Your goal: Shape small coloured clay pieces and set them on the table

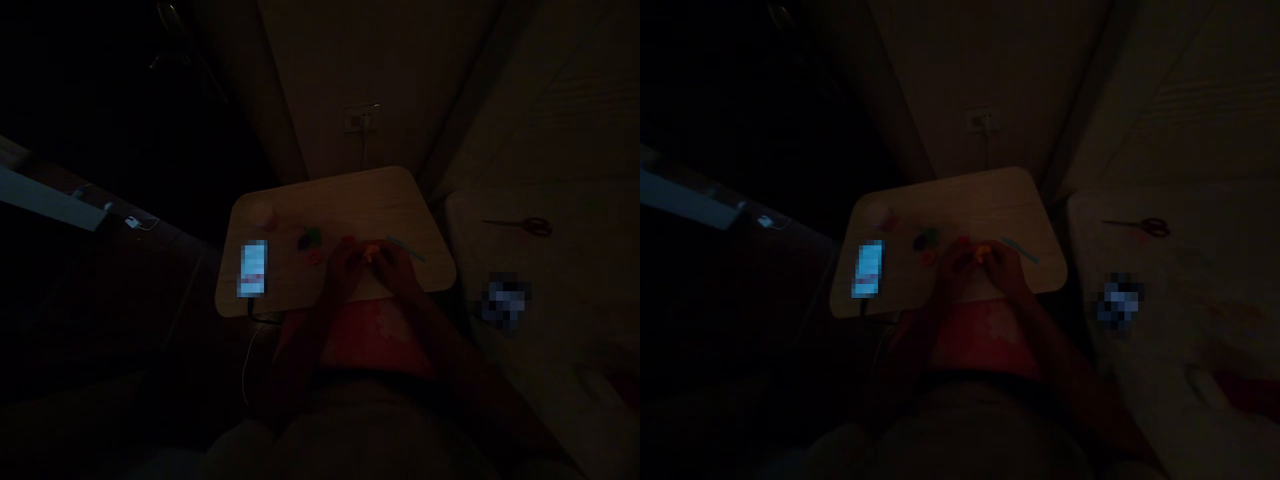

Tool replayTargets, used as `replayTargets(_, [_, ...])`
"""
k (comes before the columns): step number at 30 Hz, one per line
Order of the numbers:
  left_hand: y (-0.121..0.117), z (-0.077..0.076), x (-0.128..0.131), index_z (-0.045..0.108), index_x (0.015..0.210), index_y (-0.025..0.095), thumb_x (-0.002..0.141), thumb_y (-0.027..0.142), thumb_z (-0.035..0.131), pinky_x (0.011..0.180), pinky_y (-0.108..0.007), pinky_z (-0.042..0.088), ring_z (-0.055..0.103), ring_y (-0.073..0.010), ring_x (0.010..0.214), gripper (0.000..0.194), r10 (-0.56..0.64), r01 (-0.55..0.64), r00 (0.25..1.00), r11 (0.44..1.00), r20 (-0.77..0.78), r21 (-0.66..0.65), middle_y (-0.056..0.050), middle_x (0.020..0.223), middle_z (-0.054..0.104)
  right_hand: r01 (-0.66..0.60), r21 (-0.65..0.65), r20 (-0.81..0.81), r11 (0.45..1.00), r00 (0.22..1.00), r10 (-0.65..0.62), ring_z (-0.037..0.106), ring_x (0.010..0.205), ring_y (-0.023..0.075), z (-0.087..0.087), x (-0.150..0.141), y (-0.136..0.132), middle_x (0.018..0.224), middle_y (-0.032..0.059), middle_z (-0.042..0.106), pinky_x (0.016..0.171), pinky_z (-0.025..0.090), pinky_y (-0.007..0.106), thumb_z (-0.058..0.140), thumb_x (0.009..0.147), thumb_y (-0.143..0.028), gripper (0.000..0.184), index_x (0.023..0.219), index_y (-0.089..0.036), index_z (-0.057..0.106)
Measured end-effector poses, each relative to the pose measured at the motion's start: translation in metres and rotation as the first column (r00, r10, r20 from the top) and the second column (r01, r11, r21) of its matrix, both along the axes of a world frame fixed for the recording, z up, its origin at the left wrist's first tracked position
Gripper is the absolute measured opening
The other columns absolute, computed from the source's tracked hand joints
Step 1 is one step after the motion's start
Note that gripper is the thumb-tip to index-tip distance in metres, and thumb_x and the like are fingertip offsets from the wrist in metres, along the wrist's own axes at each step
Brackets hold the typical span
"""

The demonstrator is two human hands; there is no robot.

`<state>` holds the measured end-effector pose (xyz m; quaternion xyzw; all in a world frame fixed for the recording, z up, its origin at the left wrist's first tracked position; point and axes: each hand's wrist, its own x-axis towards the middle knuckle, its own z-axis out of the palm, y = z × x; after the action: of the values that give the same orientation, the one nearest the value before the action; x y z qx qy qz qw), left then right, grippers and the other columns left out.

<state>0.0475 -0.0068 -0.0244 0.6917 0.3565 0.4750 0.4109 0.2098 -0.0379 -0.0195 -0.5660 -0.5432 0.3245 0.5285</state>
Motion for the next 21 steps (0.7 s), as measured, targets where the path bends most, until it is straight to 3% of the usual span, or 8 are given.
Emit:
replayTargets(4, [-0.002, 0.002, 0.003, 0.079, 0.114, 0.023, 0.093, 0.042, 0.078, 0.106, -0.042, 0.057, 0.067, -0.0256, 0.119, 0.029, 0.02, -0.02, 1.0, 1.0, -0.022, -0.014, -0.011, 0.125, 0.071, -0.068, 0.035, -0.005, 0.997, 0.998, 0.068, 0.076, 0.113, 0.0301, -0.006, 0.009, -0.003, 0.122, 0.0121, 0.081, 0.103, 0.058, 0.048, 0.06, 0.1, -0.054, 0.041, 0.121, -0.023, 0.079])
replayTargets(8, [-0.002, 0.005, 0.003, 0.078, 0.115, 0.022, 0.095, 0.045, 0.076, 0.105, -0.043, 0.057, 0.066, -0.0253, 0.119, 0.03, 0.03, -0.027, 0.999, 0.998, -0.041, 0.055, -0.012, 0.125, 0.069, -0.17, 0.028, -0.147, 0.985, 0.974, 0.172, 0.071, 0.128, 0.0322, -0.01, 0.014, -0.005, 0.134, 0.0113, 0.077, 0.116, 0.051, 0.053, 0.062, 0.098, -0.065, 0.052, 0.13, -0.027, 0.077])
replayTargets(11, [-0.005, 0.008, 0.004, 0.076, 0.114, 0.022, 0.097, 0.042, 0.074, 0.104, -0.042, 0.056, 0.066, -0.0246, 0.118, 0.026, 0.075, -0.061, 0.993, 0.986, -0.086, 0.154, -0.011, 0.124, 0.068, -0.194, -0.014, -0.194, 0.981, 0.963, 0.188, 0.072, 0.128, 0.0323, -0.008, 0.014, -0.005, 0.137, 0.0111, 0.076, 0.116, 0.053, 0.053, 0.066, 0.095, -0.066, 0.055, 0.133, -0.027, 0.076])
replayTargets(14, [-0.008, 0.011, 0.008, 0.074, 0.109, 0.022, 0.099, 0.037, 0.072, 0.102, -0.04, 0.056, 0.065, -0.0237, 0.117, 0.018, 0.118, -0.088, 0.986, 0.969, -0.119, 0.231, -0.01, 0.119, 0.068, -0.201, -0.064, -0.144, 0.977, 0.971, 0.19, 0.074, 0.123, 0.0328, -0.003, 0.013, -0.006, 0.135, 0.0123, 0.077, 0.111, 0.058, 0.052, 0.073, 0.091, -0.064, 0.058, 0.133, -0.026, 0.076])
replayTargets(21, [-0.009, 0.013, 0.012, 0.069, 0.094, 0.021, 0.1, 0.033, 0.071, 0.099, -0.038, 0.055, 0.063, -0.0229, 0.112, 0.014, 0.145, -0.095, 0.976, 0.955, -0.162, 0.279, -0.008, 0.109, 0.063, -0.222, -0.057, -0.173, 0.973, 0.962, 0.21, 0.078, 0.112, 0.0329, 0.006, 0.012, -0.005, 0.12, 0.0114, 0.083, 0.103, 0.062, 0.053, 0.076, 0.088, -0.065, 0.05, 0.118, -0.025, 0.082])
